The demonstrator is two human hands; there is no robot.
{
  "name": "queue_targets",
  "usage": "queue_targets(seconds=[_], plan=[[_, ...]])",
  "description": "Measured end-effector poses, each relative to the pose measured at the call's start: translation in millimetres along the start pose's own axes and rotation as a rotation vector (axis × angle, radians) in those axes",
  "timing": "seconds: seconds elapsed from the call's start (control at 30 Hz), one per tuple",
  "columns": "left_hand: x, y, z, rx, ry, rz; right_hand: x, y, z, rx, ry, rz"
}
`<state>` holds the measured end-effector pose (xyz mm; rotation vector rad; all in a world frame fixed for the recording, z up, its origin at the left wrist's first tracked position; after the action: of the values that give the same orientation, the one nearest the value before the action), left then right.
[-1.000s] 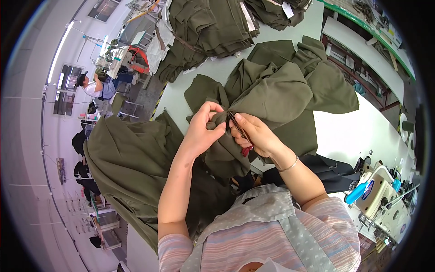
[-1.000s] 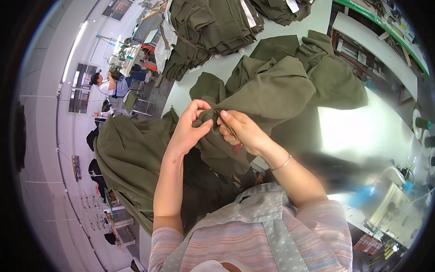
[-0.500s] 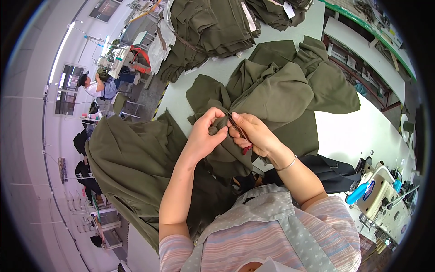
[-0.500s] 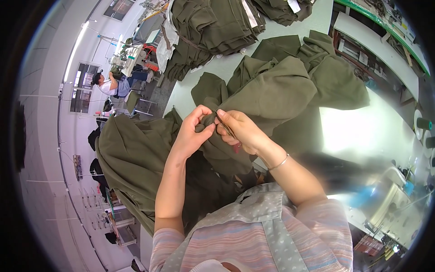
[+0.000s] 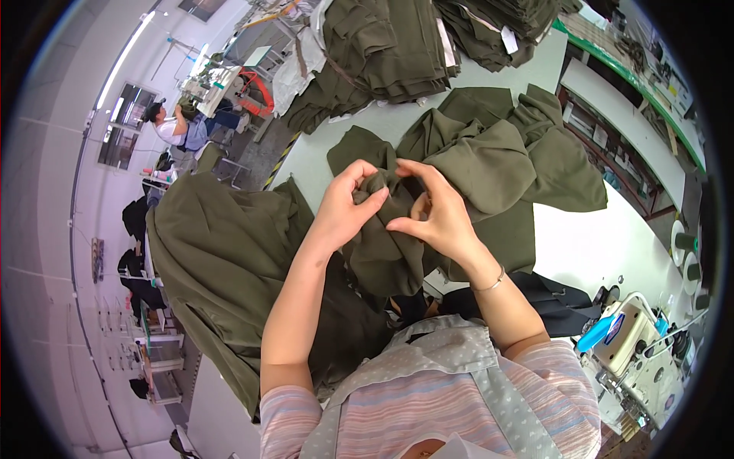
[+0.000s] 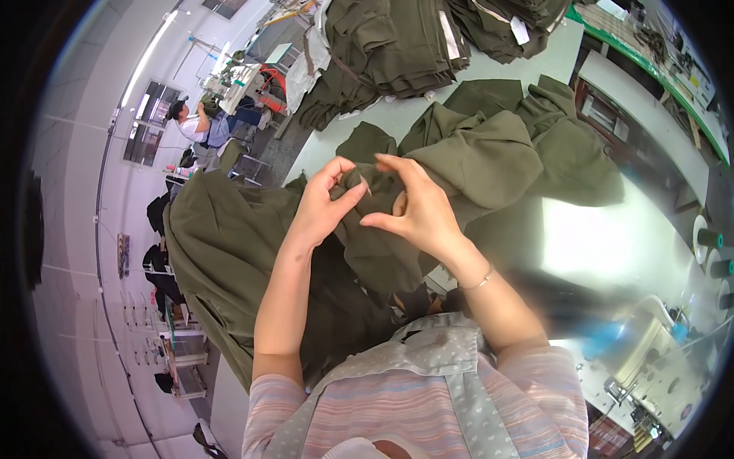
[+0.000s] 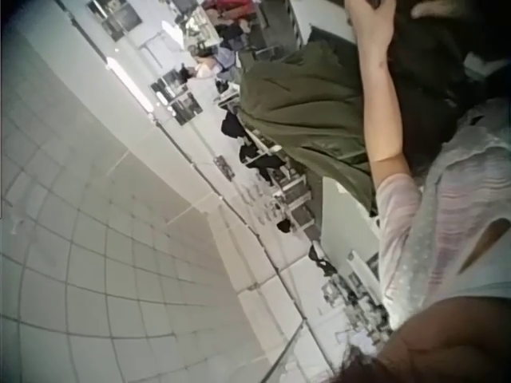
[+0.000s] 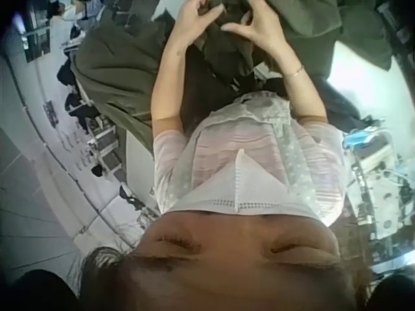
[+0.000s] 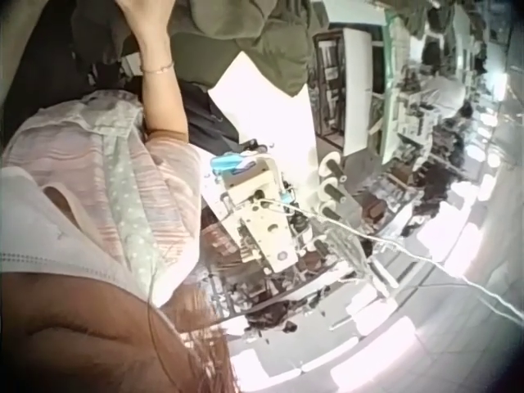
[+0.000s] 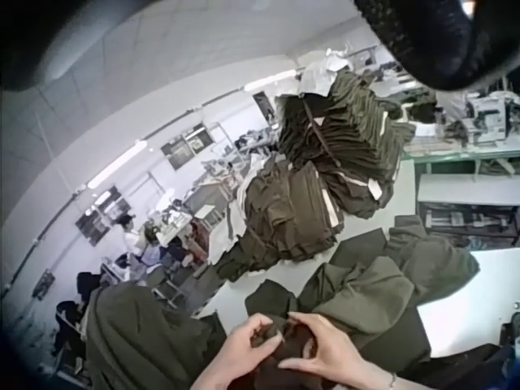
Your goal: Inspecting, thread-clipping, and sorting green garments at a workstation in a garment factory.
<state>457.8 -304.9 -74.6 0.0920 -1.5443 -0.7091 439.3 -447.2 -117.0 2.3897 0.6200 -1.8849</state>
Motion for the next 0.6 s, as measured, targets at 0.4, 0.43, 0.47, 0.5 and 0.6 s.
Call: queue_targets(seconds=[0.4, 0.43, 0.47, 0.5, 0.6], plan=[[123.8, 152.5, 112.0, 0.283, -0.137, -0.990, -224.0, 46.6, -105.8, 0.216, 0.499, 0.078], [129.2, 169.9, 118.7, 0.310, -0.147, -0.988, -251.4, 43.7, -118.7, 0.168, 0.526, -0.032], [138.9, 192.9, 126.7, 0.392, -0.137, -1.053, -272.3, 43.0, -143.6, 0.175, 0.568, 0.096], [149.3, 212.2, 131.2, 0.469, -0.130, -1.111, -294.4, 35.4, -156.7, 0.191, 0.610, 0.229], [191.1, 248.6, 129.2, 0.738, -0.352, -1.109, -334.7, 24.8, -163.2, 0.181, 0.657, 0.146]])
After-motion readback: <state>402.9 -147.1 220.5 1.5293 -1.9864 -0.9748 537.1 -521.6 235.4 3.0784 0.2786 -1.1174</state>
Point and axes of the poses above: each hand's wrist, its own z-axis away from the middle knuckle, its own y-axis out of the back of the hand, x = y × z, the point moved 6 cm from there along -z, towards the middle knuckle, and after that the axes turned 6 degrees about -x, right-handed, at the moved point
